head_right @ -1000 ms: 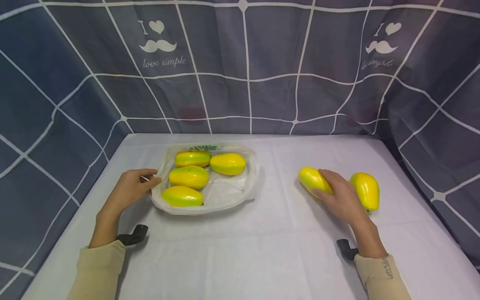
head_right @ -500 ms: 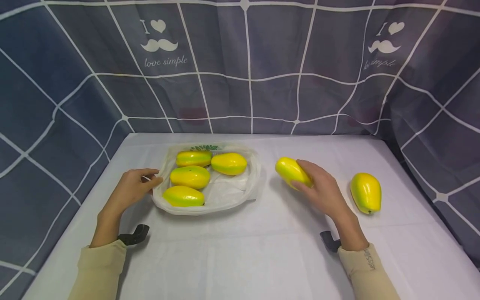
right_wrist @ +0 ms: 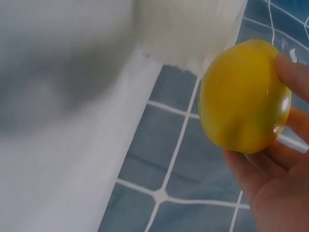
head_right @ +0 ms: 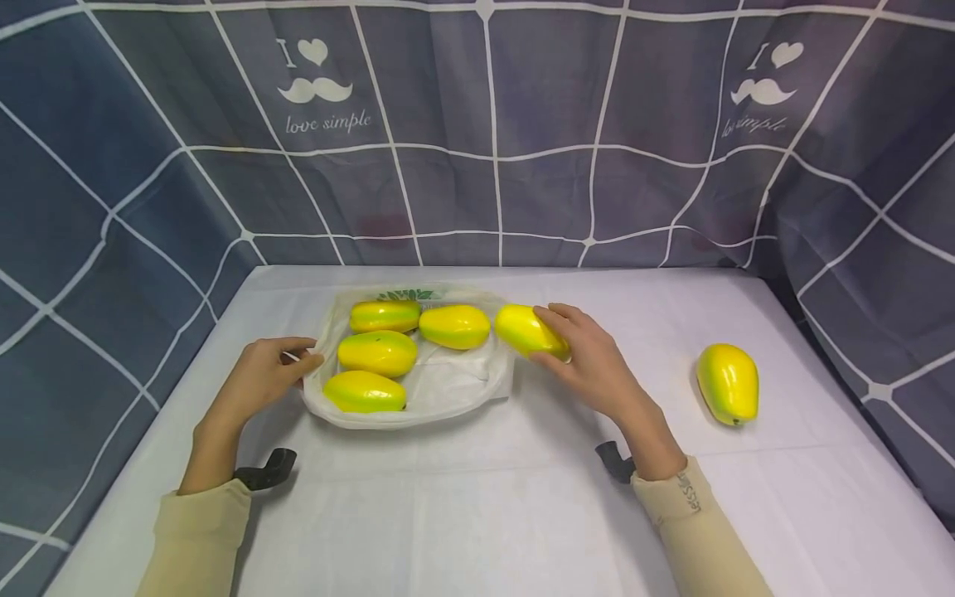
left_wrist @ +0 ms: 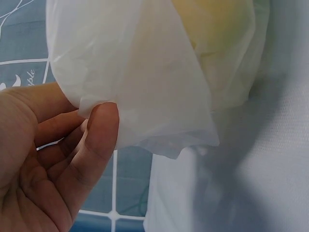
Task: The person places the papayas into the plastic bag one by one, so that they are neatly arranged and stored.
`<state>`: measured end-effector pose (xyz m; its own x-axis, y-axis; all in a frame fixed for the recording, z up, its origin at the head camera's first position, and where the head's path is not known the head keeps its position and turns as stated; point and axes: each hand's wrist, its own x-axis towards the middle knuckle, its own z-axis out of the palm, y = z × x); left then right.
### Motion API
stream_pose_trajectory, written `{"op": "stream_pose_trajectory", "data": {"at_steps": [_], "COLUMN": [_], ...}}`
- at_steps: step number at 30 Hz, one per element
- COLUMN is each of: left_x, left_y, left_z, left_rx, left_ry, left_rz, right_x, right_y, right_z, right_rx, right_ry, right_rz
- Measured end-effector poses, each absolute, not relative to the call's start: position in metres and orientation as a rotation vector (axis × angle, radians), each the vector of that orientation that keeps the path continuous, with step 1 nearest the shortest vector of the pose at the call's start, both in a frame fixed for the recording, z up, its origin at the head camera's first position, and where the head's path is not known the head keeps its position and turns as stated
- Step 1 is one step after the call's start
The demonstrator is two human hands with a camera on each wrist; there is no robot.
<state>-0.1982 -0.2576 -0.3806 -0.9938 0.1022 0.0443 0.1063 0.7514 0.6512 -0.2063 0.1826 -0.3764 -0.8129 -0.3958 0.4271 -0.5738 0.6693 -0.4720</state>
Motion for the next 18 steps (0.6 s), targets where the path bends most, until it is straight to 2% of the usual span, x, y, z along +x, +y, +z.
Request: {"op": "stream_pose_trajectory", "data": {"at_steps": [18], "left_x": [-0.199], "left_y": [-0.260], "left_z": [-0.382], "left_rx": [-0.148], "left_ry": [-2.960], "left_rz": [-1.098], "right_x": [-0.208], "right_y": [0.128], "right_z": [-0.368], "right_rx": [0.947], "right_ry": [-2.628], "right_rz": [0.849]}}
